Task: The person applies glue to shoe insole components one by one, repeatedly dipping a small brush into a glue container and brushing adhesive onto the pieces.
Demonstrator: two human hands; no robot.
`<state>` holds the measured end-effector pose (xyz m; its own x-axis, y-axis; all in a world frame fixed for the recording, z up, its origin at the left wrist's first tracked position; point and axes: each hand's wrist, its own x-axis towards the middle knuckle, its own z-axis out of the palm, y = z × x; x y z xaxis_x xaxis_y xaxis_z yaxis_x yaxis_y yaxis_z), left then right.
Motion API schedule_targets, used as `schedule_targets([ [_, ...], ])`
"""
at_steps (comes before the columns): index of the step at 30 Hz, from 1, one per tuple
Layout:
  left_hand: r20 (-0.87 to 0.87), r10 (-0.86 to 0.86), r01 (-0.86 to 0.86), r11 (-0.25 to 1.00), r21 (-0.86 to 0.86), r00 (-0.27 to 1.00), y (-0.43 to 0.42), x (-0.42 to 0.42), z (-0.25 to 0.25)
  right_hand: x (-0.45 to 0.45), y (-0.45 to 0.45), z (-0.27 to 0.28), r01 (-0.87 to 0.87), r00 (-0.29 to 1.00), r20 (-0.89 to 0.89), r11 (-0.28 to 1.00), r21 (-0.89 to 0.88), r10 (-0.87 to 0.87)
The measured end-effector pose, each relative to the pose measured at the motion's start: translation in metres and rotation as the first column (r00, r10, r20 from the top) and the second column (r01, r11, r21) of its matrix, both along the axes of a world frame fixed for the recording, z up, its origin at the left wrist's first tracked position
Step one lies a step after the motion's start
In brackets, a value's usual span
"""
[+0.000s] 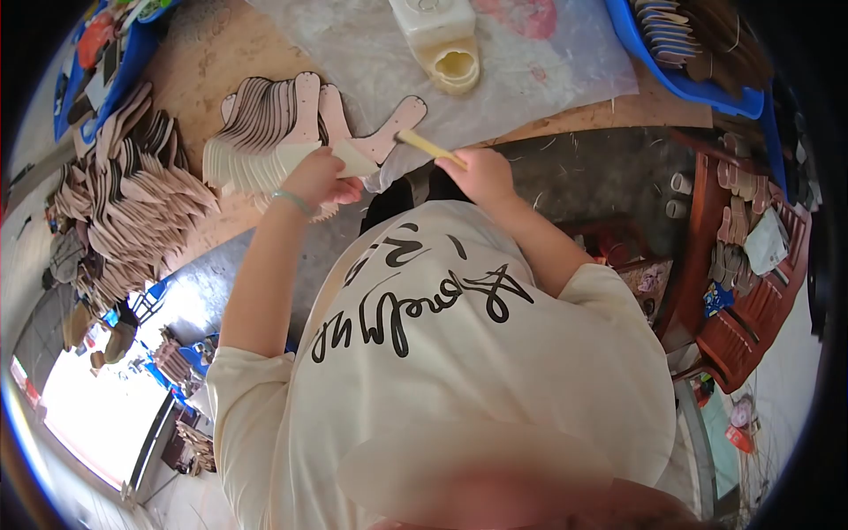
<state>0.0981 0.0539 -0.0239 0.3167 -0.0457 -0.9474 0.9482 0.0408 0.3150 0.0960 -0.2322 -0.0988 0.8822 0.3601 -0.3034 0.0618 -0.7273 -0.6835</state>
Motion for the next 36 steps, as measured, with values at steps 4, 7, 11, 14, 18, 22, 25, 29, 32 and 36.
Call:
schedule_targets([
  [4,-0.020,0.032,-0.033,0.997,-0.073,0.999,-0.011,-0.007,0.011,0.013,-0.012,-0.005,0.024,1.000,-0.003,0.997,-0.071,-0.024],
  [7,-0.050,0.086,-0.091,0.989,-0.115,0.995,-0.015,-0.012,0.014,0.007,-0.007,0.017,-0.029,0.997,-0.067,0.999,0.015,0.030],
  [11,-0.049,0.113,-0.118,0.987,-0.107,0.992,-0.015,-0.022,0.007,-0.008,0.003,0.032,-0.094,0.959,-0.265,0.994,0.057,0.105],
  [14,-0.032,0.134,-0.136,0.985,-0.106,0.991,-0.019,-0.024,0.013,-0.009,0.003,0.032,-0.088,0.966,-0.249,0.995,-0.046,0.074],
  [18,-0.060,0.155,-0.161,0.982,-0.102,0.986,-0.020,-0.028,0.013,0.004,-0.003,0.025,-0.046,0.993,-0.111,0.987,-0.154,0.029],
  [22,-0.078,0.182,-0.193,0.966,-0.173,0.980,-0.019,-0.027,0.012,0.014,-0.007,0.003,-0.077,0.993,-0.104,0.968,-0.237,0.054],
  [25,-0.043,0.167,-0.171,0.977,-0.129,0.985,-0.024,-0.028,0.019,0.017,-0.005,0.005,-0.109,0.989,-0.131,0.952,-0.285,0.074],
  [29,-0.039,0.149,-0.152,0.986,-0.066,0.988,-0.030,-0.024,0.021,0.037,-0.010,0.046,-0.050,0.992,-0.126,0.959,-0.280,0.015],
  [32,-0.062,0.171,-0.171,0.985,-0.006,0.983,-0.035,-0.021,0.027,0.041,-0.005,0.055,-0.057,0.980,-0.196,0.982,-0.183,0.020],
  [36,-0.066,0.177,-0.183,0.979,-0.090,0.982,-0.029,-0.025,0.013,0.037,0.005,0.041,-0.122,0.980,-0.177,0.975,-0.185,0.090],
])
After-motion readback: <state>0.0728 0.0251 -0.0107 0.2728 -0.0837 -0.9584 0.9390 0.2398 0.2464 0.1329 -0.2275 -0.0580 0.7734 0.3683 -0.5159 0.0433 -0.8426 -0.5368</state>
